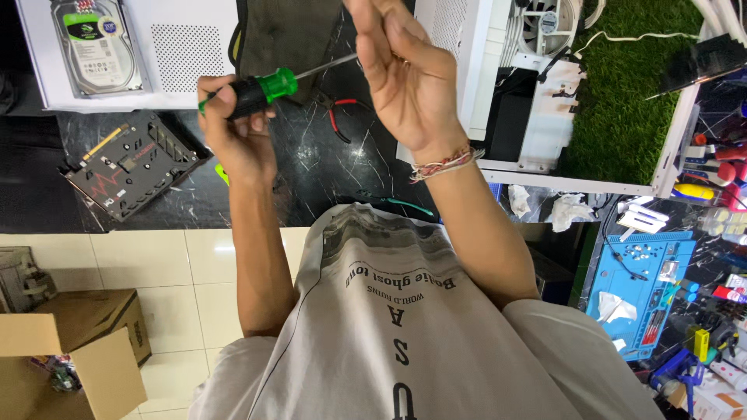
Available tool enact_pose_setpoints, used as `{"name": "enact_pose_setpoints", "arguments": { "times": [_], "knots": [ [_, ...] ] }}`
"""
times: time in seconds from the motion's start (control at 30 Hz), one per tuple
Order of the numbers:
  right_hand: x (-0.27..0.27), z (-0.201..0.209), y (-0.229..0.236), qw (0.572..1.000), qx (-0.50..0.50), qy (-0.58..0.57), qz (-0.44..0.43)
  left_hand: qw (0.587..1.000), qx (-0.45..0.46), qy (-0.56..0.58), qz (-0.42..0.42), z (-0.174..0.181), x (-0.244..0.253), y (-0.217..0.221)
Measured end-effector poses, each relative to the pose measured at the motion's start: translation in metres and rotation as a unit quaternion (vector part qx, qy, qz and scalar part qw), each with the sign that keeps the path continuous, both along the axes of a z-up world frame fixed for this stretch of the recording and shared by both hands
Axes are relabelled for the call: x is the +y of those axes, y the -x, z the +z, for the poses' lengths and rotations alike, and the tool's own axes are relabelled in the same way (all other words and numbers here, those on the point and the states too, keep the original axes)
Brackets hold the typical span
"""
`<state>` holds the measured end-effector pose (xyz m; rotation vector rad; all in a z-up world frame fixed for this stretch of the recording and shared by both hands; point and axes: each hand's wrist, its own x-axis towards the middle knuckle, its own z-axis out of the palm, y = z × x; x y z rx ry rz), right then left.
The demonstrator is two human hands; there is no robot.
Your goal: The person uses a green screwdriver to fasten screws into the side panel of a white computer case. They repeatedly tighten screws along the edge of the case and place the removed screws onto a blue cutting mat on the table.
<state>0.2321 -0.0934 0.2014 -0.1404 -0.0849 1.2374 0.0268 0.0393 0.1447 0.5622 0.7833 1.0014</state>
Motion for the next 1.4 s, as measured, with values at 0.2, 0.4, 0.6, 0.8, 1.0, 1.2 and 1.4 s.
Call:
{"name": "enact_pose_setpoints", "arguments": {
  "times": [0.2,0.4,0.6,0.8,1.0,1.2,1.4],
  "knots": [
    [-0.019,0.011,-0.025,0.998,0.054,0.019,0.032,0.998,-0.029,0.007,-0.057,-0.002,-0.001,-0.014],
    [-0.031,0.074,-0.058,0.954,-0.203,0.220,-0.011,0.993,-0.024,0.003,-0.113,0.007,0.001,-0.035],
    [-0.057,0.073,-0.099,0.773,-0.440,0.444,-0.105,0.980,-0.004,-0.018,-0.200,0.011,0.002,-0.064],
    [-0.060,0.052,-0.100,0.664,-0.503,0.553,0.002,0.967,-0.006,-0.084,-0.239,-0.003,0.002,-0.086],
    [-0.072,0.031,-0.099,0.722,-0.461,0.514,-0.045,0.967,0.005,-0.072,-0.243,-0.016,-0.002,-0.093],
    [-0.073,0.025,-0.105,0.777,-0.410,0.475,-0.040,0.971,0.014,-0.036,-0.238,-0.017,-0.002,-0.097],
    [-0.072,0.025,-0.103,0.769,-0.406,0.492,-0.048,0.970,0.003,-0.038,-0.239,-0.020,-0.004,-0.099]
  ]
}}
